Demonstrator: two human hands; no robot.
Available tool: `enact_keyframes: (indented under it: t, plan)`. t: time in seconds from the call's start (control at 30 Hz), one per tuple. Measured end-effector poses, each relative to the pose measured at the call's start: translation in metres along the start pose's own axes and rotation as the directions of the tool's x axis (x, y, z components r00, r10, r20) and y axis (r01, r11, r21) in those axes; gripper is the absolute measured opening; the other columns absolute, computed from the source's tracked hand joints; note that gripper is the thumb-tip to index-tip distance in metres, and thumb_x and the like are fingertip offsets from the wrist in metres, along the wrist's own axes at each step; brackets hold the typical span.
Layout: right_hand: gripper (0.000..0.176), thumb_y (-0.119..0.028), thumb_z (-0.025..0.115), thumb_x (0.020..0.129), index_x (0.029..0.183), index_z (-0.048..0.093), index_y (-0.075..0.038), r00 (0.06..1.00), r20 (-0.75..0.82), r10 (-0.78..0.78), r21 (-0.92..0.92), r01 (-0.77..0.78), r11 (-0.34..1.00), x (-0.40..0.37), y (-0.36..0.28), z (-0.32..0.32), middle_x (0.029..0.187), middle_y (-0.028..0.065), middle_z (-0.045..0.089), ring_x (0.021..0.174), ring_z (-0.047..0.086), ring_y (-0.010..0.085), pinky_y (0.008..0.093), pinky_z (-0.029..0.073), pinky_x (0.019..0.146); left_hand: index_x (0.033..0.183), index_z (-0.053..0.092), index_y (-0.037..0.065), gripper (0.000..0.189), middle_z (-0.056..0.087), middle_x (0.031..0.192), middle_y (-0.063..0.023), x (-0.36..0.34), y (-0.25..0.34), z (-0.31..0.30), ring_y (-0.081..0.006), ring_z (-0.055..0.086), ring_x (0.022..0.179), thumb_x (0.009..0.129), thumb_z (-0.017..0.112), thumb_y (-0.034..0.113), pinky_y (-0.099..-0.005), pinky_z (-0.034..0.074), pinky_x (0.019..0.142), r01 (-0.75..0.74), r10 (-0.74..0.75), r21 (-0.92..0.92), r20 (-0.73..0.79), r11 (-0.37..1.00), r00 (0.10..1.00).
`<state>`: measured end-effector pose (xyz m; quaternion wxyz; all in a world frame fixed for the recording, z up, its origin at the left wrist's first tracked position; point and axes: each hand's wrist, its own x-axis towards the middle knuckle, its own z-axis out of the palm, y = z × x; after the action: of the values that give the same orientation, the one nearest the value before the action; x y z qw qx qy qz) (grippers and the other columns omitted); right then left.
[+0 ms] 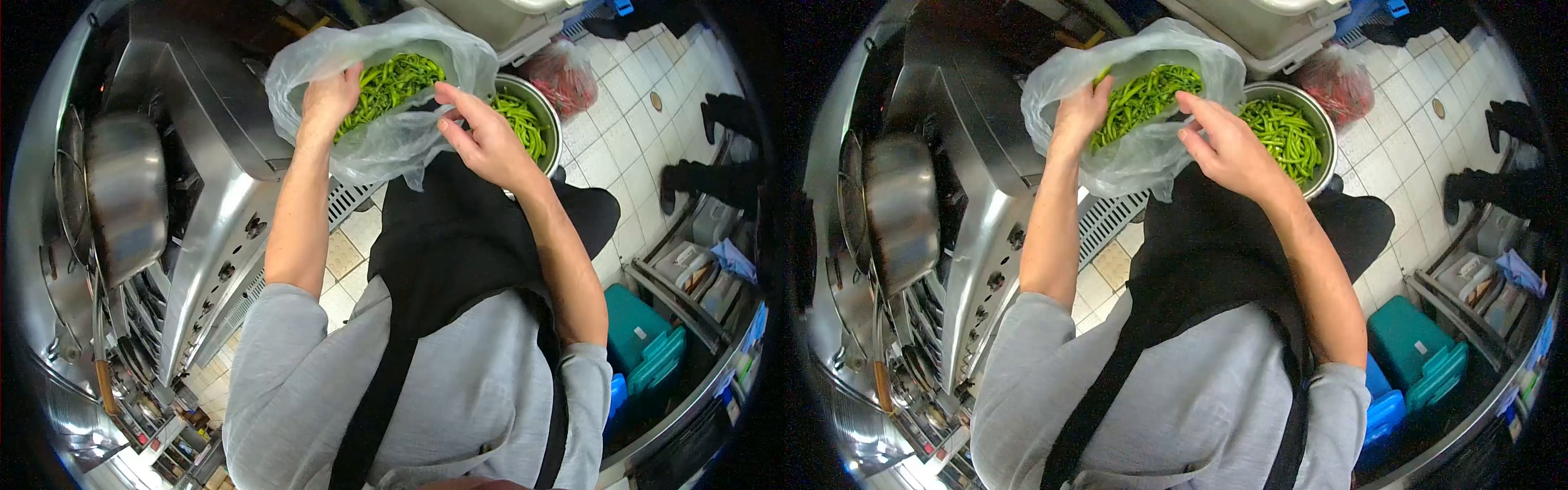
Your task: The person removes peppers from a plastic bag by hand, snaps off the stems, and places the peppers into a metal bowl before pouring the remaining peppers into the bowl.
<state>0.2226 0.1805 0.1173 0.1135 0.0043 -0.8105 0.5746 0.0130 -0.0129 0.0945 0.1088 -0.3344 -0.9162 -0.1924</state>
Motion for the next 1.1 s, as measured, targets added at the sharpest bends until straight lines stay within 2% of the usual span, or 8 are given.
enact_keyframes:
  t: [0.07, 0.17, 0.3, 0.43, 0.73, 0.93, 1.07, 1.1]
  plan:
    - [0.046, -0.011, 0.061, 0.093, 0.135, 0.049, 0.001, 0.999, -0.030, -0.010, -0.018, 0.009, 1.000, -0.008, 0.000, -0.002, 0.118, 0.0181, 0.062, 0.095, 0.066, 0.0265, 0.0373, 0.052, 0.086, 0.128, 0.061, 0.009, 0.044, 0.070, 0.095, -0.0076, -0.003, 0.011, -0.001, -0.0110, 0.057, 0.066, 0.097, 0.056, 0.040, -0.0298, 0.051, 0.065, 0.093, -0.101, 0.099, 0.082, 0.991, 0.991]
    - [0.045, -0.012, 0.061, 0.093, 0.135, 0.049, 0.000, 0.999, -0.028, 0.020, -0.004, -0.021, 1.000, -0.019, 0.005, -0.001, 0.118, 0.0176, 0.063, 0.097, 0.066, 0.0270, 0.0372, 0.052, 0.086, 0.126, 0.061, 0.005, 0.046, 0.071, 0.096, -0.0051, -0.002, 0.043, -0.026, -0.0091, 0.052, 0.063, 0.099, 0.055, 0.042, -0.0255, 0.044, 0.056, 0.678, -0.459, -0.473, 0.503, 0.563, 0.732]
    - [0.043, -0.014, 0.061, 0.094, 0.133, 0.052, 0.000, 0.998, -0.040, 0.055, 0.025, -0.054, 0.998, -0.025, 0.004, 0.004, 0.117, 0.0169, 0.064, 0.099, 0.066, 0.0265, 0.0366, 0.052, 0.088, 0.115, 0.062, 0.001, 0.033, 0.068, 0.084, -0.0043, -0.008, 0.046, -0.046, -0.0076, 0.046, 0.054, 0.101, 0.055, 0.030, -0.0218, 0.036, 0.046, 0.675, -0.346, -0.710, 0.593, 0.201, 0.727]
    - [0.041, -0.016, 0.057, 0.100, 0.138, 0.050, -0.004, 0.991, 0.005, 0.131, 0.110, -0.131, 0.985, -0.027, 0.013, 0.008, 0.124, 0.0074, 0.062, 0.103, 0.062, 0.0142, 0.0284, 0.053, 0.080, 0.106, 0.068, 0.006, 0.031, 0.065, 0.075, 0.0017, -0.024, 0.046, -0.077, -0.0041, 0.048, 0.058, 0.099, 0.057, 0.035, -0.0186, 0.033, 0.047, 0.744, -0.003, -0.653, 0.751, 0.144, 0.660]
    - [0.044, -0.025, 0.054, 0.102, 0.138, 0.049, 0.000, 0.963, 0.063, 0.261, 0.406, -0.264, 0.875, -0.020, 0.000, 0.012, 0.126, 0.0106, 0.061, 0.108, 0.060, 0.0150, 0.0294, 0.055, 0.081, 0.120, 0.066, 0.009, 0.034, 0.060, 0.078, 0.0066, -0.036, 0.087, -0.075, -0.0013, 0.037, 0.051, 0.099, 0.058, 0.036, -0.0170, 0.027, 0.046, 0.714, 0.010, -0.653, 0.740, 0.253, 0.673]
    - [0.045, -0.027, 0.055, 0.102, 0.136, 0.050, 0.002, 0.926, 0.067, 0.372, 0.704, -0.308, 0.640, -0.020, 0.003, 0.014, 0.127, 0.0117, 0.061, 0.114, 0.059, 0.0177, 0.0338, 0.057, 0.083, 0.122, 0.062, 0.010, 0.031, 0.059, 0.077, 0.0039, -0.053, 0.127, -0.048, -0.0009, 0.037, 0.052, 0.101, 0.056, 0.033, -0.0180, 0.027, 0.046, 0.447, 0.013, -0.776, 0.505, 0.445, 0.863]
    - [0.044, -0.029, 0.055, 0.102, 0.135, 0.051, 0.001, 0.918, 0.049, 0.394, 0.715, -0.308, 0.627, -0.017, -0.004, 0.012, 0.126, 0.0119, 0.061, 0.116, 0.058, 0.0192, 0.0366, 0.056, 0.087, 0.119, 0.060, 0.007, 0.030, 0.062, 0.080, 0.0017, -0.047, 0.113, -0.046, -0.0012, 0.039, 0.053, 0.103, 0.053, 0.031, -0.0184, 0.029, 0.046, 0.643, -0.213, -0.766, 0.623, 0.028, 0.752]
    - [0.043, -0.027, 0.056, 0.101, 0.135, 0.052, -0.001, 0.919, 0.060, 0.390, 0.676, -0.325, 0.661, -0.015, -0.004, 0.012, 0.126, 0.0112, 0.061, 0.117, 0.058, 0.0186, 0.0356, 0.055, 0.089, 0.118, 0.060, 0.006, 0.030, 0.062, 0.079, 0.0004, -0.046, 0.105, -0.047, -0.0048, 0.046, 0.056, 0.103, 0.051, 0.031, -0.0215, 0.036, 0.048, 0.634, -0.247, -0.768, 0.599, 0.094, 0.762]
